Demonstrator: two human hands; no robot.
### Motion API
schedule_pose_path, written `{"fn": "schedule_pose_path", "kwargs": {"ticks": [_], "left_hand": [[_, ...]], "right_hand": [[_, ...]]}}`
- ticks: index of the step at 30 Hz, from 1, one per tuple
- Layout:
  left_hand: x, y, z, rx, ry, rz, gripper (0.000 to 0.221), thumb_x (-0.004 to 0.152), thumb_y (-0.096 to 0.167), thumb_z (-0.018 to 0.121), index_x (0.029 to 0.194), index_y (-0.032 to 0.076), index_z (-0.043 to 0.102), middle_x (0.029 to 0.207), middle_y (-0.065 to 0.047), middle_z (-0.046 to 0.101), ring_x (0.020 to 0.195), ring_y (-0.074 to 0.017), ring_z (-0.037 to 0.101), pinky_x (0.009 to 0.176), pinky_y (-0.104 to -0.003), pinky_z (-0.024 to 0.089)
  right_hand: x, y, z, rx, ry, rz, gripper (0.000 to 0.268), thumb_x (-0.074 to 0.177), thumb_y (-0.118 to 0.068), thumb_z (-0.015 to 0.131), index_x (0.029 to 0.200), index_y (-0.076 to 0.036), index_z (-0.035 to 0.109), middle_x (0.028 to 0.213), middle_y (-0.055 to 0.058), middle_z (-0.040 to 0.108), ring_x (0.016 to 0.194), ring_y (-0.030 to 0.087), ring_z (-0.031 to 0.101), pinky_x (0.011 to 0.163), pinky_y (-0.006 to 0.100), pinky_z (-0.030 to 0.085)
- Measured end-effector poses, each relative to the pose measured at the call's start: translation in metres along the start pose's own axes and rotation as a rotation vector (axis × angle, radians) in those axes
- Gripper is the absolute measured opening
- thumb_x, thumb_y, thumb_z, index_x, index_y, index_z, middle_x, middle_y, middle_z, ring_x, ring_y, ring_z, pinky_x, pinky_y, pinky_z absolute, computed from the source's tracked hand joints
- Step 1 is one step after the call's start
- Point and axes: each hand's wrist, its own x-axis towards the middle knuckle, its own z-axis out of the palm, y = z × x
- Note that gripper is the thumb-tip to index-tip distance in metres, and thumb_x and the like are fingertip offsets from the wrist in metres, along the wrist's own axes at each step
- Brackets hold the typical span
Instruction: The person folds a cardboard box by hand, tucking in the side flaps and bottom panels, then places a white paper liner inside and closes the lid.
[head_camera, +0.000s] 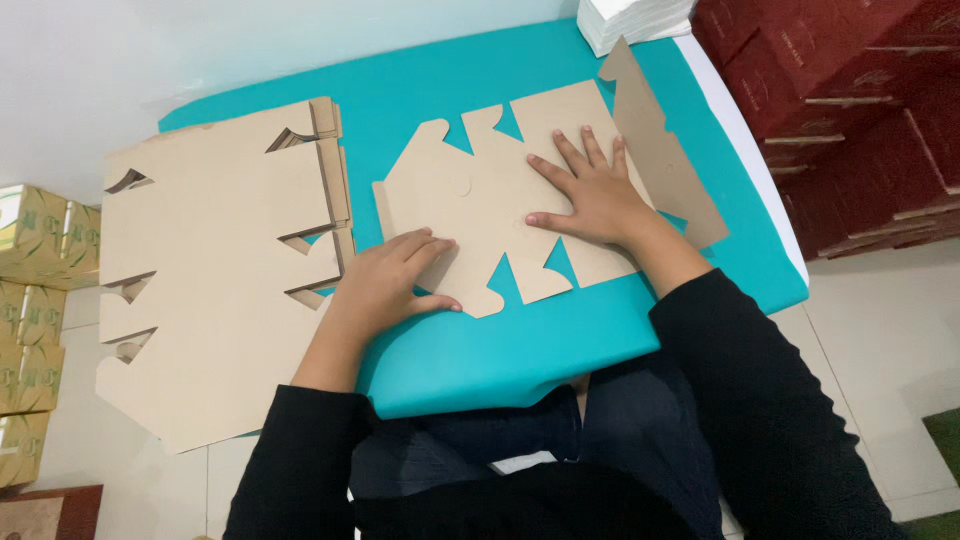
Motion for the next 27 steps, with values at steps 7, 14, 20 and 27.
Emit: {"fn": "schedule_pose_path", "kwargs": {"ticks": [7, 14, 20, 27], "left_hand": [[-0.007, 0.003, 0.005, 0.121, 0.087, 0.125, 0.055, 0.079, 0.063, 0.061, 0.109, 0.017, 0.065, 0.103, 0.000, 0.067, 0.110, -0.0178, 0.062, 0.081, -0.029, 0.055], [-0.008, 0.003, 0.011, 0.148, 0.129, 0.163, 0.043, 0.087, 0.052, 0.058, 0.113, 0.018, 0.065, 0.099, -0.001, 0.070, 0.102, -0.0182, 0.066, 0.075, -0.028, 0.057], [-0.005, 0.015, 0.010, 0.170, 0.159, 0.177, 0.065, 0.076, 0.071, 0.057, 0.114, 0.018, 0.063, 0.102, 0.001, 0.065, 0.100, -0.0187, 0.064, 0.070, -0.031, 0.056], [-0.007, 0.010, 0.028, 0.232, 0.374, 0.387, 0.022, 0.091, 0.037, 0.056, 0.093, 0.017, 0.063, 0.082, 0.003, 0.061, 0.079, -0.0153, 0.067, 0.068, -0.025, 0.055]], "right_hand": [[0.000, -0.001, 0.003, 0.021, -0.008, -0.007, 0.085, 0.079, -0.081, 0.037, 0.149, -0.033, 0.027, 0.158, 0.010, 0.015, 0.144, 0.041, 0.005, 0.112, 0.062, 0.001], [-0.002, -0.004, -0.002, 0.024, -0.014, -0.006, 0.085, 0.081, -0.080, 0.038, 0.149, -0.031, 0.027, 0.157, 0.012, 0.015, 0.144, 0.041, 0.005, 0.113, 0.061, 0.001], [-0.003, -0.006, -0.004, 0.027, -0.005, -0.006, 0.084, 0.081, -0.078, 0.039, 0.149, -0.030, 0.028, 0.157, 0.013, 0.017, 0.144, 0.041, 0.007, 0.113, 0.061, 0.002], [-0.005, -0.005, 0.000, 0.019, 0.038, -0.021, 0.081, 0.083, -0.077, 0.040, 0.148, -0.029, 0.032, 0.155, 0.014, 0.023, 0.143, 0.041, 0.012, 0.112, 0.061, 0.004]]}}
